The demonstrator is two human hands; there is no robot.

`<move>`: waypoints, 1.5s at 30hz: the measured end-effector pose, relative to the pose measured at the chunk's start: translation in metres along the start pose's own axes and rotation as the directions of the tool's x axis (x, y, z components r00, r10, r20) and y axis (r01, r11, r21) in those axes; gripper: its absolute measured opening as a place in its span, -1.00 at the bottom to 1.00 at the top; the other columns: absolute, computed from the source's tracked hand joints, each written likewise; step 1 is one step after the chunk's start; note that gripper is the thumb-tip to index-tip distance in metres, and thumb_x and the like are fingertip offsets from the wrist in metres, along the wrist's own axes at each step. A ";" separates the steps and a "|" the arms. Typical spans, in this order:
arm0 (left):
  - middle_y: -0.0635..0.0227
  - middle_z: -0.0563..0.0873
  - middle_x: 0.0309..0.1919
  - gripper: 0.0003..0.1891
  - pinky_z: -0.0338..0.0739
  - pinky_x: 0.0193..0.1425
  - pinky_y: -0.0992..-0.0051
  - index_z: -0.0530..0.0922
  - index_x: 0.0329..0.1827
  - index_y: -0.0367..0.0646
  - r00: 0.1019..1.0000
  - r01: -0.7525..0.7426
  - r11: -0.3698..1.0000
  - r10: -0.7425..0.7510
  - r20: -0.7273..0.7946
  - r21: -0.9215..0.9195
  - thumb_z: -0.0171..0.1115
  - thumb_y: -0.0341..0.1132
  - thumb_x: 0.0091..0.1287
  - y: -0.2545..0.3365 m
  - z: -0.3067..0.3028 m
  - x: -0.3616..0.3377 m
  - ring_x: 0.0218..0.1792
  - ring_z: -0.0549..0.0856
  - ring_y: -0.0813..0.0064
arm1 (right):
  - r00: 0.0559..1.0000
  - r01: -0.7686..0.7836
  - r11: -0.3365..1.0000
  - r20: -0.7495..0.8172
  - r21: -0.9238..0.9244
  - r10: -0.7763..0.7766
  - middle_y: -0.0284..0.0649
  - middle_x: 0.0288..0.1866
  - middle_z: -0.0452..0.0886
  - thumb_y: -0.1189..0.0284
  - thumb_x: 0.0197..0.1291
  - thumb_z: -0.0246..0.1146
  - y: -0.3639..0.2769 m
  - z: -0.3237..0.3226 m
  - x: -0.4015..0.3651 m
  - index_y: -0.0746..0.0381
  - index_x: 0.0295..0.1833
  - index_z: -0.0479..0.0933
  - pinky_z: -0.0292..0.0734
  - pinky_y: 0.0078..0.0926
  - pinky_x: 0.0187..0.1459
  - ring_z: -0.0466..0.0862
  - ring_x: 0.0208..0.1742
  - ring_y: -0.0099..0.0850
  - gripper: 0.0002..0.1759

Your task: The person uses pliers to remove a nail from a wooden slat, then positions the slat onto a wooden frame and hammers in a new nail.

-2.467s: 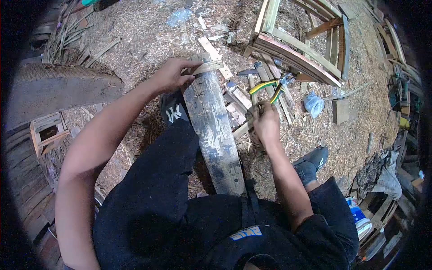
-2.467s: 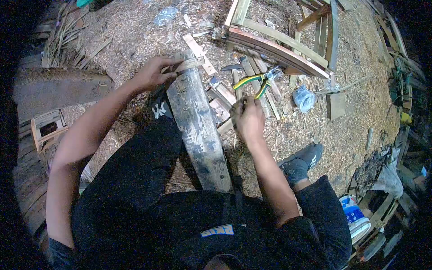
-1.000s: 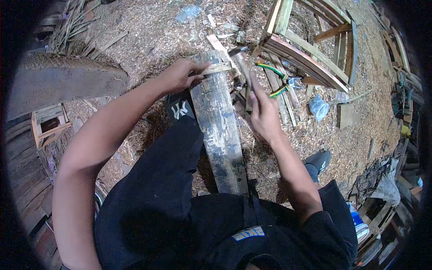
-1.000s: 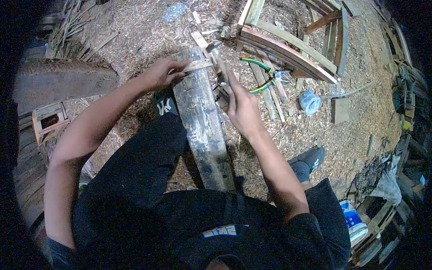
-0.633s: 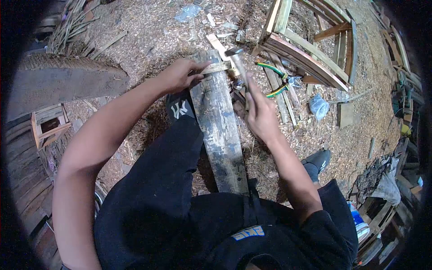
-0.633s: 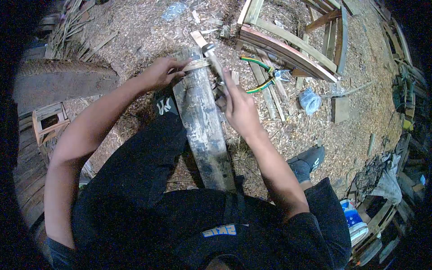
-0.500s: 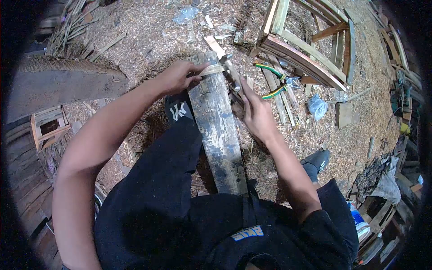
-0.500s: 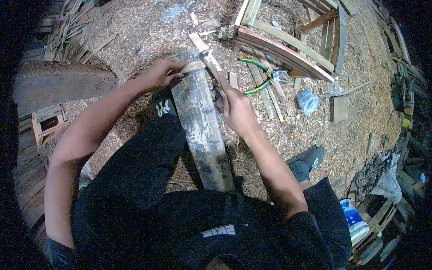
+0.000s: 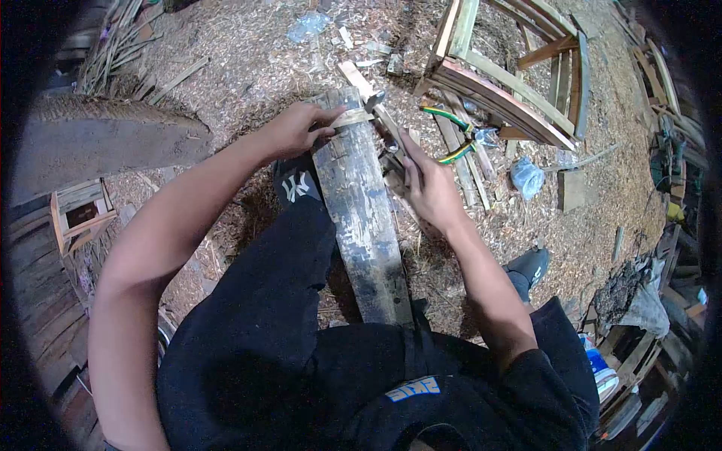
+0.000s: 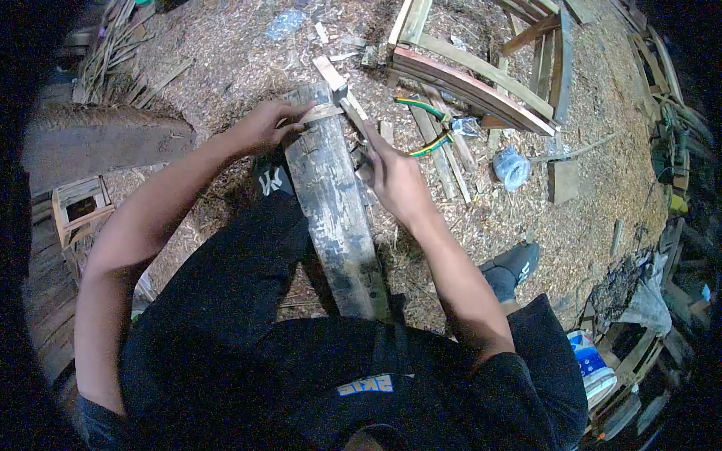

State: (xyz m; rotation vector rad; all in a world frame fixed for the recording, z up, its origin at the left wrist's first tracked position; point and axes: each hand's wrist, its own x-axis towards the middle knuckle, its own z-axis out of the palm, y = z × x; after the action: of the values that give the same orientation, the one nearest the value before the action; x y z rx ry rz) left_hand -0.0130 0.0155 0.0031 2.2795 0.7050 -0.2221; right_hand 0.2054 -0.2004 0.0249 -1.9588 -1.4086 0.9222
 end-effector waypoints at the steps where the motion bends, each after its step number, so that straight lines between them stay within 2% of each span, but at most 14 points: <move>1: -0.13 0.77 -0.09 -0.48 0.58 0.04 0.13 0.48 0.56 0.05 0.999 -0.033 0.999 0.033 -0.017 0.006 0.26 -0.34 0.54 -0.005 0.003 0.000 -0.20 0.76 0.04 | 0.999 -0.034 0.999 0.007 0.005 0.034 0.31 0.00 0.73 0.57 0.45 0.18 -0.002 -0.003 -0.001 0.20 0.55 0.43 0.69 -0.11 0.05 0.80 0.00 0.15 -0.43; 6: -0.08 0.79 -0.08 -0.53 0.60 0.06 0.18 0.50 0.55 0.07 0.997 -0.078 0.996 0.077 -0.015 -0.050 0.16 -0.34 0.60 -0.012 -0.001 -0.001 -0.16 0.78 0.05 | 0.929 0.126 0.987 -0.336 -0.105 -0.154 0.20 0.10 0.75 0.48 0.40 0.29 0.057 0.001 -0.027 0.24 0.43 0.55 0.65 -0.14 0.16 0.79 0.07 0.07 -0.51; 11: -0.01 0.80 -0.07 -0.60 0.60 0.12 0.22 0.55 0.50 -0.03 1.000 0.011 0.991 -0.015 -0.026 -0.130 0.05 -0.30 0.65 -0.005 -0.011 -0.003 -0.14 0.74 0.23 | 0.971 0.014 0.975 -0.229 -0.220 -0.066 0.11 0.00 0.77 0.47 0.37 0.31 0.107 -0.008 -0.041 0.26 0.25 0.67 0.67 -0.19 0.05 0.80 0.00 -0.03 -0.64; 13: 0.03 0.79 -0.10 -0.61 0.60 0.09 0.25 0.57 0.48 -0.04 0.998 -0.015 0.994 0.009 -0.056 -0.108 0.04 -0.26 0.67 -0.009 -0.010 -0.003 -0.16 0.73 0.27 | 0.912 0.049 0.977 -0.390 -0.205 -0.128 0.03 -0.13 0.79 0.39 0.38 0.35 0.119 -0.005 -0.030 0.30 0.11 0.71 0.67 -0.26 -0.07 0.81 -0.11 -0.14 -0.71; 17: 0.12 0.75 -0.29 -0.62 0.60 -0.02 0.27 0.59 0.41 -0.16 0.995 0.062 0.973 -0.076 -0.057 -0.223 0.02 -0.26 0.66 -0.002 -0.011 -0.001 -0.27 0.70 0.33 | 0.724 -0.464 0.801 -0.359 0.379 0.589 0.02 -0.37 0.78 0.19 0.37 0.42 0.134 0.004 0.011 0.40 -0.13 0.72 0.61 -0.29 -0.34 0.72 -0.49 -0.30 -0.59; 23: 0.29 0.68 -0.42 -0.65 0.57 -0.18 0.35 0.61 0.32 -0.24 0.997 0.058 0.970 -0.069 -0.038 -0.235 -0.01 -0.26 0.67 0.003 -0.018 0.006 -0.39 0.65 0.48 | 0.717 -0.551 0.801 -0.625 -0.234 0.310 -0.14 -0.44 0.79 0.12 0.31 0.47 0.133 0.016 0.036 0.34 -0.25 0.73 0.57 -0.41 -0.42 0.73 -0.51 -0.35 -0.57; 25: 0.34 0.68 -0.39 -0.65 0.56 -0.21 0.40 0.60 0.32 -0.25 0.994 0.110 0.955 -0.109 0.017 -0.277 -0.01 -0.27 0.68 0.002 -0.016 0.005 -0.38 0.64 0.54 | 0.745 -0.412 0.780 -0.318 0.472 0.586 0.03 -0.30 0.80 0.34 0.42 0.35 0.125 0.003 0.038 0.43 -0.09 0.65 0.61 -0.41 -0.39 0.81 -0.38 -0.20 -0.70; 26: 0.38 0.66 -0.41 -0.66 0.54 -0.24 0.42 0.61 0.28 -0.25 0.995 0.100 0.936 -0.096 0.027 -0.338 -0.02 -0.25 0.69 -0.001 -0.013 0.007 -0.41 0.62 0.58 | 0.696 -0.277 0.403 -0.107 0.872 0.710 0.18 -0.13 0.76 0.55 0.48 0.19 0.110 -0.003 0.036 0.52 0.05 0.52 0.55 -0.47 -0.45 0.80 -0.38 -0.17 -0.79; 27: 0.41 0.65 -0.43 -0.66 0.52 -0.27 0.45 0.63 0.24 -0.26 0.996 0.091 0.913 -0.084 0.036 -0.399 -0.02 -0.23 0.70 -0.004 -0.011 0.006 -0.44 0.60 0.62 | 0.665 -0.222 0.298 -0.079 0.929 0.743 0.14 -0.19 0.71 0.60 0.52 0.09 0.095 -0.010 0.036 0.59 0.10 0.44 0.48 -0.53 -0.47 0.70 -0.40 -0.27 -0.78; 32: 0.43 0.63 -0.54 -0.69 0.51 -0.30 0.42 0.61 -0.06 -0.25 0.990 0.139 0.900 -0.123 0.066 -0.414 -0.05 -0.23 0.69 0.012 -0.019 0.000 -0.50 0.59 0.58 | 0.885 -0.138 0.147 0.056 0.979 0.463 0.08 -0.01 0.72 0.59 0.53 0.03 0.122 -0.036 0.006 0.40 0.25 0.29 0.49 -0.50 -0.45 0.61 -0.34 -0.42 -0.73; 33: 0.44 0.62 -0.55 -0.68 0.50 -0.31 0.42 0.59 -0.11 -0.25 0.989 0.146 0.894 -0.124 0.079 -0.424 -0.05 -0.23 0.69 0.013 -0.020 -0.001 -0.50 0.58 0.58 | 0.956 -0.080 0.039 0.066 0.996 0.287 0.10 0.06 0.68 0.60 0.46 0.09 0.128 -0.041 -0.005 0.40 0.20 0.36 0.72 -0.38 -0.41 0.71 -0.18 -0.32 -0.74; 36: 0.45 0.61 -0.56 -0.68 0.48 -0.32 0.42 0.60 -0.10 -0.25 0.979 0.202 0.863 -0.187 0.078 -0.463 -0.05 -0.23 0.69 0.012 -0.015 -0.002 -0.49 0.57 0.59 | 0.980 -0.130 0.158 0.104 0.979 0.167 0.18 0.10 0.63 0.60 0.37 0.14 0.118 -0.058 -0.029 0.52 0.09 0.48 0.92 -0.13 -0.19 0.73 0.13 -0.10 -0.75; 41: 0.48 0.62 -0.54 -0.67 0.46 -0.34 0.47 0.63 -0.01 -0.25 0.988 0.148 0.878 -0.114 0.101 -0.455 -0.04 -0.20 0.70 0.016 -0.016 0.001 -0.49 0.56 0.62 | 0.932 -0.346 0.135 0.356 0.929 -0.063 0.23 0.36 0.53 0.60 0.26 0.25 0.117 -0.042 -0.037 0.40 0.02 0.57 0.61 0.48 0.29 0.39 0.58 0.14 -0.78; 45: 0.50 0.63 -0.53 -0.64 0.45 -0.37 0.53 0.66 0.02 -0.24 0.988 0.104 0.866 -0.034 0.150 -0.489 -0.05 -0.17 0.70 0.017 -0.008 0.007 -0.49 0.56 0.66 | 0.935 -0.331 -0.054 0.319 0.942 -0.155 0.23 0.45 0.47 0.52 0.30 0.25 0.086 -0.015 -0.032 0.40 0.32 0.49 0.37 0.52 0.46 0.33 0.63 0.10 -0.52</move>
State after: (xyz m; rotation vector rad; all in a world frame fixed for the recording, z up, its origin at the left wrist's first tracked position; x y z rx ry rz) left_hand 0.0019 0.0141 0.0159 1.7312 0.6811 -0.2017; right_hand 0.2596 -0.2575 -0.0246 -0.6118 -0.2315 1.7350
